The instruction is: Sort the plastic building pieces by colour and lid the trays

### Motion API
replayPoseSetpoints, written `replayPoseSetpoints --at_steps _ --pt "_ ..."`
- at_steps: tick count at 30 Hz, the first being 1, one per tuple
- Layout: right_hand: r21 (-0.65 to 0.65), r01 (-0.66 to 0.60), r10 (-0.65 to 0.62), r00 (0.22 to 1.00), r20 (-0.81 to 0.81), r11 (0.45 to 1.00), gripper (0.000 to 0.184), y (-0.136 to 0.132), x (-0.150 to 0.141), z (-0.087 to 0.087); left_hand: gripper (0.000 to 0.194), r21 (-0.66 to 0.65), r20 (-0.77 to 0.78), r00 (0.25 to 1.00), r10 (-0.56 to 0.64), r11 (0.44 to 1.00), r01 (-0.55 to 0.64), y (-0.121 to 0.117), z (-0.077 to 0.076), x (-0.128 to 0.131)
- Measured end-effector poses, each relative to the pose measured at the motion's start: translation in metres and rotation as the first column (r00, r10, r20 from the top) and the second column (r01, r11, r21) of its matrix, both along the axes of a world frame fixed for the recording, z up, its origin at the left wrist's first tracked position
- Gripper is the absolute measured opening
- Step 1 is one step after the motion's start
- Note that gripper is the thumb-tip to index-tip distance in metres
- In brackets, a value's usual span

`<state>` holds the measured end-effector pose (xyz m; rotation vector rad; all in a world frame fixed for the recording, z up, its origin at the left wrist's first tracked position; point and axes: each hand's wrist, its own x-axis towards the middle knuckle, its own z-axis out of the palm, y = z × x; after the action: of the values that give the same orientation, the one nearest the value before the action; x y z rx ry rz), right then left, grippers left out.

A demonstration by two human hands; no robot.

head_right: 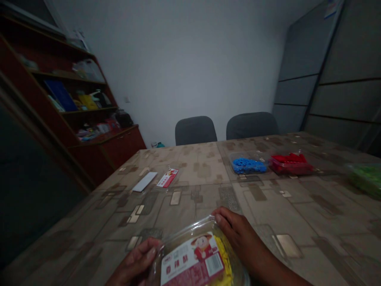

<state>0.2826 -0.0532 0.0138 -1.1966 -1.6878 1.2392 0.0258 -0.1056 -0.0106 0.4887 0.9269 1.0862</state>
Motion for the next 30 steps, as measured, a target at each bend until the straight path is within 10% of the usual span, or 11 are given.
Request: replayPoseSetpoints --at_steps 20,30 --pt "0.066 -0.082 0.071 0.986 0.148 0.995 0.034 0.004 0.008 0.004 0.024 0.025 0.086 0.994 -0.065 0.998 0.064 -0.002 0.004 -0.001" --pt "0.044 -0.046 0.037 0.981 0.189 0.998 0.033 0.008 0.008 -0.003 0.036 0.028 -0.142 0.983 -0.113 0.993 0.118 -0.005 0.011 -0.008"
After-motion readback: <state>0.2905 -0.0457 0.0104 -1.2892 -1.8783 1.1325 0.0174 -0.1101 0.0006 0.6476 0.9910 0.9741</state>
